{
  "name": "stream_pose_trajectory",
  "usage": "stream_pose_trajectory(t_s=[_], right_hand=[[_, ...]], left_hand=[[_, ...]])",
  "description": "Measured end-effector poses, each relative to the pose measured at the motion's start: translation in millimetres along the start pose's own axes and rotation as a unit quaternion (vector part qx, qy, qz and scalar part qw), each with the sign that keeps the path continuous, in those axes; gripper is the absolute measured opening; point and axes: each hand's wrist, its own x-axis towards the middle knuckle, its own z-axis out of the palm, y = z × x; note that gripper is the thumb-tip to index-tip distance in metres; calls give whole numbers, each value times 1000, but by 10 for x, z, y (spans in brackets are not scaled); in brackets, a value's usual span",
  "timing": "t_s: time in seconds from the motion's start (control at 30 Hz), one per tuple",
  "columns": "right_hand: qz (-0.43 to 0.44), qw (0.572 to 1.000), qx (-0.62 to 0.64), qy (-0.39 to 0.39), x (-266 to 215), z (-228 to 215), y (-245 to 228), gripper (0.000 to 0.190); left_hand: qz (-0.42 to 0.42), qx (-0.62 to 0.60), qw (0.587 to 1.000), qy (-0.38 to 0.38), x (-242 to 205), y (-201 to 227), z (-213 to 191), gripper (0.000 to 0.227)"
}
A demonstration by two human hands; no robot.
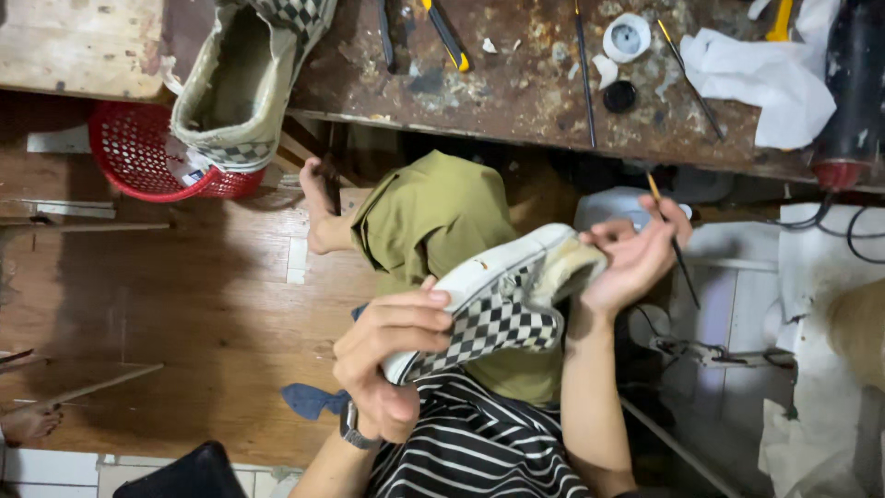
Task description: The person paints the checkered pattern on a slip-on shoe using a small brush and black paint. They hold the shoe in their left hand and carefully apply paint to the black squares, occasionally dipping the brush into a small container on the workbench.
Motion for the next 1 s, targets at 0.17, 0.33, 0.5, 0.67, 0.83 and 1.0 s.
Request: stream_pose_trajectory(t_s=[0.17,0.33,0.5,0.67,0.83,1.0], right_hand=[[-2,999,23,-22,22,-61,108,31],[0,998,17,-58,184,-133,129,33],[72,987,83,-113,289,164,-24,24],[146,966,143,-157,213,339,124,26],[122,971,155,-137,24,754,97,22],[136,962,143,-188,159,867,93,23]], left_hand=[[52,36,998,-23,-272,-257,-121,65],[93,-21,995,23,-352,-300,-131,48],[88,-63,989,-106,-329,-191,-452,16],[168,36,977,124,-426,-159,-184,28],[122,126,984,4,-414,-1,-225,43],[120,-113,983,84,-440,-256,-57,31]])
